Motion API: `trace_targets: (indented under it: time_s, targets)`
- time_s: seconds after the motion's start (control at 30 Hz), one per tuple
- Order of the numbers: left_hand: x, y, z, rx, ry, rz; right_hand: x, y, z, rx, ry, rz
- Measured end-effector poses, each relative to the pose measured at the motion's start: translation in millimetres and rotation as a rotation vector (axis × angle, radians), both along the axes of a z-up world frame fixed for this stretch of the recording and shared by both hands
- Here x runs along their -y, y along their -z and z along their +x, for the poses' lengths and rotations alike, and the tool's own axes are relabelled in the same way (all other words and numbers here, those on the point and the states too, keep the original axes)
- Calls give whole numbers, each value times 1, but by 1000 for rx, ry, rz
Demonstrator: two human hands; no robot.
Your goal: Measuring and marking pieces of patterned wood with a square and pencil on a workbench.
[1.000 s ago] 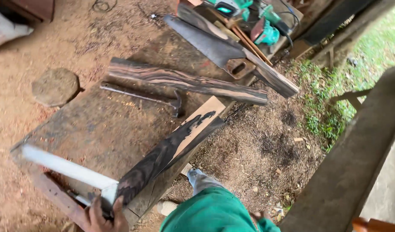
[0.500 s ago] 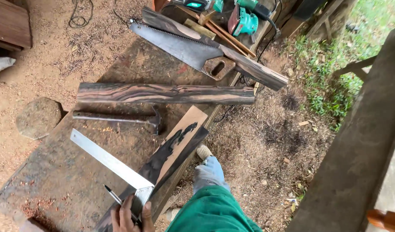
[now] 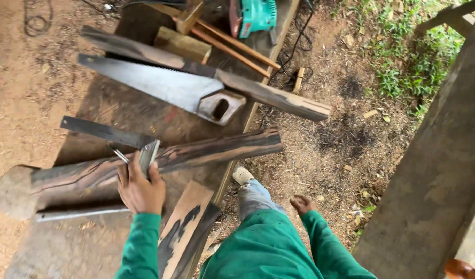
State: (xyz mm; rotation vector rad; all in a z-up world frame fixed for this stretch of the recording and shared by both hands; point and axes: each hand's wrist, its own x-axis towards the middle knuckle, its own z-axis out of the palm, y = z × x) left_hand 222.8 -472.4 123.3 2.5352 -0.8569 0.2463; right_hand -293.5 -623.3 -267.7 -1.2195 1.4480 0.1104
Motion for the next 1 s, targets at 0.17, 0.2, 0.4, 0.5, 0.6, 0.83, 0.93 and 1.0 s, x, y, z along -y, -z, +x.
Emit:
trace_targets:
  time_s: [0.17, 0.2, 0.4, 0.5, 0.6, 0.83, 0.93, 1.0]
  targets:
    - [56, 42, 34, -21, -57, 128, 85, -96, 65, 251, 152, 0]
    - [64, 51, 39, -22, -75, 144, 100, -129, 88, 333, 158, 24]
    - [95, 56, 32, -39, -172, 147, 143, -225, 187, 743, 55, -20]
    - [79, 38, 1, -80, -243, 130, 142, -267, 226, 672, -12, -92]
    - [33, 18, -41, -90, -244, 100, 140, -274, 245, 523, -77, -201]
    - [-92, -28, -149, -175, -632, -68, 85, -396, 303, 532, -696, -1185]
    - [-139, -19, -190, -37, -825, -155, 34, -407, 341, 936, -1164, -1036]
    - [-155, -20, -208, -26, -964, -297, -10, -409, 368, 1088, -1403, -934]
